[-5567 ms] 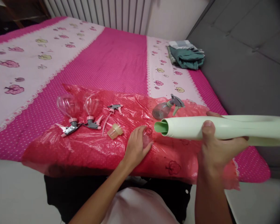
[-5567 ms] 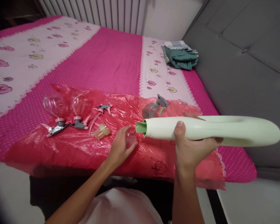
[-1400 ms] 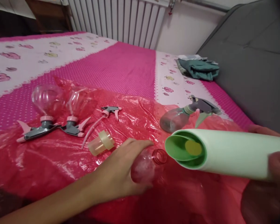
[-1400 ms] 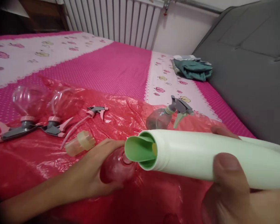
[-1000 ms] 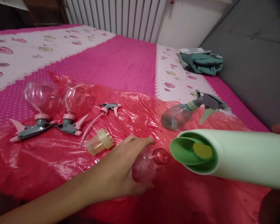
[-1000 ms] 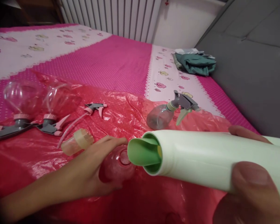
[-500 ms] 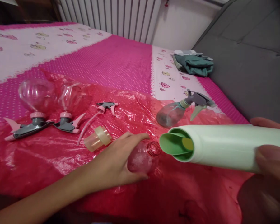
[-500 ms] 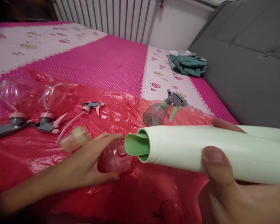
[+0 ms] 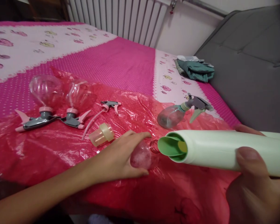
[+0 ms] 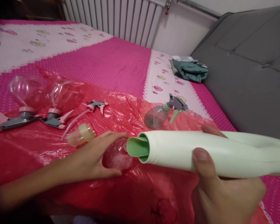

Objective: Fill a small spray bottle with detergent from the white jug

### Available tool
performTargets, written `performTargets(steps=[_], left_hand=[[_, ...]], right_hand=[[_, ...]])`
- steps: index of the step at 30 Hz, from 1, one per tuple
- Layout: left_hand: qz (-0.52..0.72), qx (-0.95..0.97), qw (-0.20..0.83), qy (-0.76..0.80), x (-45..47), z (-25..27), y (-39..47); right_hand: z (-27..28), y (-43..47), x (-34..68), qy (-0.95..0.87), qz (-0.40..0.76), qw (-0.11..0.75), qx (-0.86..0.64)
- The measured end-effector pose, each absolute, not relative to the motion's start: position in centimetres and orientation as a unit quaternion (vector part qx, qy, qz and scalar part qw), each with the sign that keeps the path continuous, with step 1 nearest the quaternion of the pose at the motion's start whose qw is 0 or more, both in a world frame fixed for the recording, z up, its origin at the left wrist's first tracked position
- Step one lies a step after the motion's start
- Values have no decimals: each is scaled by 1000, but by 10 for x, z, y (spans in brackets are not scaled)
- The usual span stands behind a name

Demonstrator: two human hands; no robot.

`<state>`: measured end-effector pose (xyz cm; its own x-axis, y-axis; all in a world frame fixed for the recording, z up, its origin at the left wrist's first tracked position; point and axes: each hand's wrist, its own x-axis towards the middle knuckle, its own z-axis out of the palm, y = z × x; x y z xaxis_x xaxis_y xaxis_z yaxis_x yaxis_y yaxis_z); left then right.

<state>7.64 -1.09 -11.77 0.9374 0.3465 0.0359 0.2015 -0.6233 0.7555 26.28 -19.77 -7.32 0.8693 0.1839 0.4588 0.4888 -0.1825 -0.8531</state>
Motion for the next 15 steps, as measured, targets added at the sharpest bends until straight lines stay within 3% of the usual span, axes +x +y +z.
performTargets(steps=[15], left_hand=[[89, 900, 398, 155, 77, -118, -12]], right_hand=[[-69, -187, 257, -239, -171, 612, -735]])
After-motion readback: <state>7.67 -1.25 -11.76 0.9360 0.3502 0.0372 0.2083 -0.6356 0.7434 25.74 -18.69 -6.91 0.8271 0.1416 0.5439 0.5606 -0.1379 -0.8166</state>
